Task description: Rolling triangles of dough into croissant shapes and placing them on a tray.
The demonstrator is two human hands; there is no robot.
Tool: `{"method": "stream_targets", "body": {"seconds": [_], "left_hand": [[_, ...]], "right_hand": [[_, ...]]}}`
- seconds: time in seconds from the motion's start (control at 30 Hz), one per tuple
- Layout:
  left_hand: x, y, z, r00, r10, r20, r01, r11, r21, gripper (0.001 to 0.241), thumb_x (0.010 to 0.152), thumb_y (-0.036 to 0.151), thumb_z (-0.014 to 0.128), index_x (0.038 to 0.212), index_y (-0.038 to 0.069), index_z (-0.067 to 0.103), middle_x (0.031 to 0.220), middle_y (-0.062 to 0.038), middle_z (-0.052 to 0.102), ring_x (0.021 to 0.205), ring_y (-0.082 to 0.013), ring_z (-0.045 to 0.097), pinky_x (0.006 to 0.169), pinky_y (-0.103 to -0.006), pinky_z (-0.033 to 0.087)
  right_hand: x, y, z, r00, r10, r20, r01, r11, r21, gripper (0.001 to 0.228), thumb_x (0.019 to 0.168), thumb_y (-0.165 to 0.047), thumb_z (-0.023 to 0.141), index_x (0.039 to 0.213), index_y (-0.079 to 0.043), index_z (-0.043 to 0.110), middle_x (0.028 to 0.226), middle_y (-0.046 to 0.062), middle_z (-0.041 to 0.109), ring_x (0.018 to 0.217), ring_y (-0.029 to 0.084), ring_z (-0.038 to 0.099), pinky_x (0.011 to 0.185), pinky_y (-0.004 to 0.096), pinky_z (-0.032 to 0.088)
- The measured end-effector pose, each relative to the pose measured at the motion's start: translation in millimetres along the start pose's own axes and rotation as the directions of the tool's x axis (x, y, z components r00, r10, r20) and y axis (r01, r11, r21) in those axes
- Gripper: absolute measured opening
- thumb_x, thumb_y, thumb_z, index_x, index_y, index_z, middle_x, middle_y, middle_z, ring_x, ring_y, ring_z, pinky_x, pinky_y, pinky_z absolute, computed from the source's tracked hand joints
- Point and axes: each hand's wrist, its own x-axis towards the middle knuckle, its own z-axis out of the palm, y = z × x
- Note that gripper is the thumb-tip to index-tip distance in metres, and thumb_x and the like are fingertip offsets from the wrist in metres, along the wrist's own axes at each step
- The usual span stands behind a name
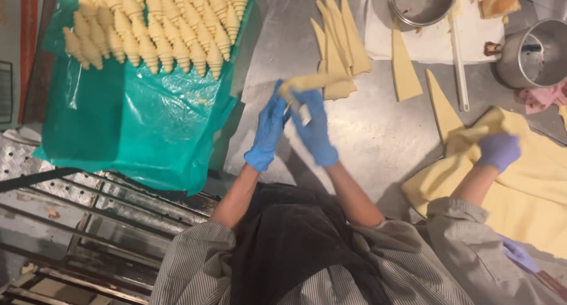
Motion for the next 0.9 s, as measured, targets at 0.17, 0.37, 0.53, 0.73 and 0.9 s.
{"method": "stream_targets", "body": {"seconds": [0.17, 0.37, 0.53, 0.73, 0.9], "left_hand": [[-36, -90, -74, 0.987, -0.092, -0.132, 0.103, 0.991, 0.083, 0.051, 0.114, 0.021, 0.051, 0.158, -0.002, 0.045, 0.134, -0.009, 0.058, 0.113, -0.0140, 0.052, 0.094, -0.0289, 0.042], [-51, -77, -66, 0.986, -0.065, -0.156, 0.074, 0.996, 0.052, 0.042, 0.106, 0.011, 0.058, 0.144, -0.007, 0.056, 0.126, -0.009, 0.067, 0.110, -0.0128, 0.065, 0.096, -0.0261, 0.055], [-58, -83, -68, 0.969, -0.131, -0.207, 0.116, 0.990, -0.083, 0.040, 0.104, 0.010, 0.061, 0.140, -0.007, 0.060, 0.121, -0.011, 0.069, 0.105, -0.0164, 0.068, 0.093, -0.0327, 0.058], [-62, -78, -55, 0.970, -0.155, -0.187, 0.112, 0.969, -0.222, 0.038, 0.105, 0.015, 0.058, 0.138, -0.003, 0.061, 0.126, -0.008, 0.068, 0.109, -0.0165, 0.067, 0.095, -0.0357, 0.059], [-68, -88, -41, 0.976, -0.049, -0.214, 0.043, 0.999, -0.033, 0.037, 0.105, 0.017, 0.054, 0.137, 0.000, 0.062, 0.127, -0.004, 0.066, 0.111, -0.0122, 0.064, 0.095, -0.0329, 0.056]], "right_hand": [[-36, -20, 9, 0.987, 0.012, 0.160, -0.030, 0.993, 0.114, 0.056, 0.084, -0.009, 0.081, 0.136, -0.007, 0.060, 0.133, 0.014, 0.054, 0.126, 0.029, 0.055, 0.109, 0.040, 0.046], [-50, -17, 13, 0.948, 0.172, 0.268, -0.245, 0.932, 0.269, 0.065, 0.089, -0.009, 0.079, 0.148, -0.006, 0.051, 0.138, 0.008, 0.059, 0.127, 0.021, 0.060, 0.113, 0.037, 0.047], [-55, -11, 17, 0.940, 0.207, 0.270, -0.290, 0.901, 0.322, 0.066, 0.088, -0.005, 0.079, 0.148, -0.004, 0.052, 0.131, 0.007, 0.059, 0.125, 0.019, 0.059, 0.113, 0.037, 0.049], [-62, 14, 19, 0.900, 0.308, 0.307, -0.414, 0.823, 0.388, 0.052, 0.092, -0.004, 0.073, 0.143, -0.004, 0.060, 0.129, 0.005, 0.059, 0.124, 0.017, 0.061, 0.113, 0.038, 0.053], [-58, 3, 18, 0.892, 0.410, 0.188, -0.451, 0.791, 0.414, 0.040, 0.090, -0.005, 0.074, 0.128, 0.001, 0.062, 0.124, 0.006, 0.063, 0.112, 0.014, 0.064, 0.098, 0.033, 0.056]]}}
